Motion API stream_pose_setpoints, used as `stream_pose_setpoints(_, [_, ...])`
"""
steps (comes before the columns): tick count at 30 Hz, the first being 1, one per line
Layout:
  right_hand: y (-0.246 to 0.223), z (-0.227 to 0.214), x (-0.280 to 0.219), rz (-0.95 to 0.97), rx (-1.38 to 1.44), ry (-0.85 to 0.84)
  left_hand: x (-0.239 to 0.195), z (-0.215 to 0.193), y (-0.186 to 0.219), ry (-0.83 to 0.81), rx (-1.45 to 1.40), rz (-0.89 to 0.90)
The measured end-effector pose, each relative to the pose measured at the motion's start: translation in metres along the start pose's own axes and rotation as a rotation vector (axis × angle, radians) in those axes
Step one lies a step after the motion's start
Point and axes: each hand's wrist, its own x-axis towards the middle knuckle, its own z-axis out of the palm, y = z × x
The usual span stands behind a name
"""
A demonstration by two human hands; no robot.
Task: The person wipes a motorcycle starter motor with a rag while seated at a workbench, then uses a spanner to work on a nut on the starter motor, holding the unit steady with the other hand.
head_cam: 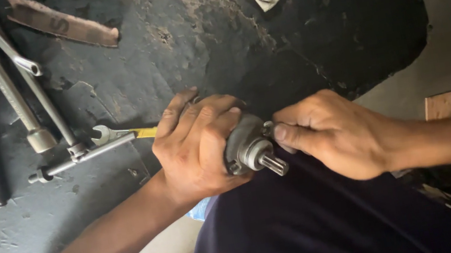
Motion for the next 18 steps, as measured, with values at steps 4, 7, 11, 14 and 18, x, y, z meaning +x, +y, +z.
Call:
stream_pose_setpoints(4, [-0.003, -0.005, 0.007, 0.004, -0.035, -0.015, 0.001, -0.001, -0.004, 0.005, 0.005, 0.041])
stream_pose_setpoints(7, [0.009, -0.008, 0.015, -0.204, 0.064, -0.053, 0.000, -0.002, -0.006, -0.011, -0.018, 0.015])
stream_pose_setpoints(11, [0.008, -0.011, 0.019, -0.140, 0.147, -0.089, 0.000, -0.001, -0.011, -0.019, -0.089, -0.010])
stream_pose_setpoints(14, [-0.006, -0.007, 0.015, -0.071, 0.244, -0.120, -0.003, 0.000, -0.013, 0.050, -0.081, -0.046])
stream_pose_setpoints(18, [0.001, 0.006, 0.007, 0.062, 0.599, -0.141, -0.001, -0.009, -0.021, 0.045, -0.209, 0.037])
